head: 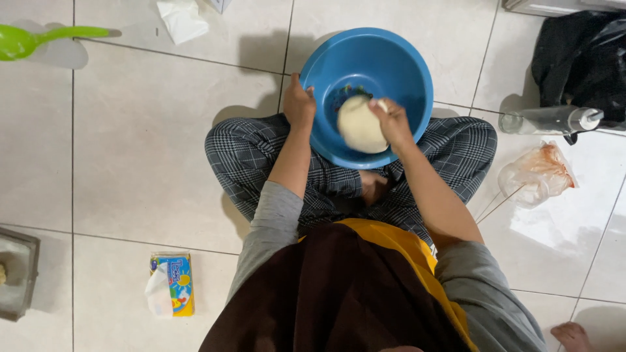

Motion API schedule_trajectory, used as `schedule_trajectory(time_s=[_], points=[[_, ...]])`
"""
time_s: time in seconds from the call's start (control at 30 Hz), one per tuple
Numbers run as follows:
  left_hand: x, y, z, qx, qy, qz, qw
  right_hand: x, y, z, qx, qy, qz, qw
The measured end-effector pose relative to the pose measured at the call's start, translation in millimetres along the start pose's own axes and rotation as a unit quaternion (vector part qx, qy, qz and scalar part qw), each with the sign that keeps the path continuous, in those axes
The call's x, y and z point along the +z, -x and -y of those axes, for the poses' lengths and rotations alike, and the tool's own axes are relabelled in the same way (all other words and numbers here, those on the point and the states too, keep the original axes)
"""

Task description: Kneading a ball of dough in a plastic bowl while sitting on the floor.

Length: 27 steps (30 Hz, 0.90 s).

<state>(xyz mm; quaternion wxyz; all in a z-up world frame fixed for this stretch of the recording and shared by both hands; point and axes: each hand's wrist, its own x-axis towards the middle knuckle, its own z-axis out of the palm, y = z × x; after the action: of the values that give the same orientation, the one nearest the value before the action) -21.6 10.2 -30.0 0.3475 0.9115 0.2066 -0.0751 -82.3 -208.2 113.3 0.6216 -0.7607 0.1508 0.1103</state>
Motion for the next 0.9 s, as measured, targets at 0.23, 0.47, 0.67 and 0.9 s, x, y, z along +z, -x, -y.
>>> schedule_trajectory(time_s=[0.23, 0.47, 0.67, 0.9], points=[[14, -7, 13, 0.046, 0.000, -0.028, 0.999, 11, -58, -81, -0.332, 0.342, -0.074, 0.876], [20, -4, 14, 0.024, -0.006, -0.016, 1.000, 25, -2, -116, -0.169, 0.559, 0.142, 0.799], [16, -7, 9, 0.014, 0.009, -0.011, 1.000, 1, -30, -73, -0.225, 0.484, 0.106, 0.839], [-13, 6, -25, -0.014, -0.013, -0.015, 1.000, 19, -173, -53, -0.157, 0.308, 0.035, 0.938]])
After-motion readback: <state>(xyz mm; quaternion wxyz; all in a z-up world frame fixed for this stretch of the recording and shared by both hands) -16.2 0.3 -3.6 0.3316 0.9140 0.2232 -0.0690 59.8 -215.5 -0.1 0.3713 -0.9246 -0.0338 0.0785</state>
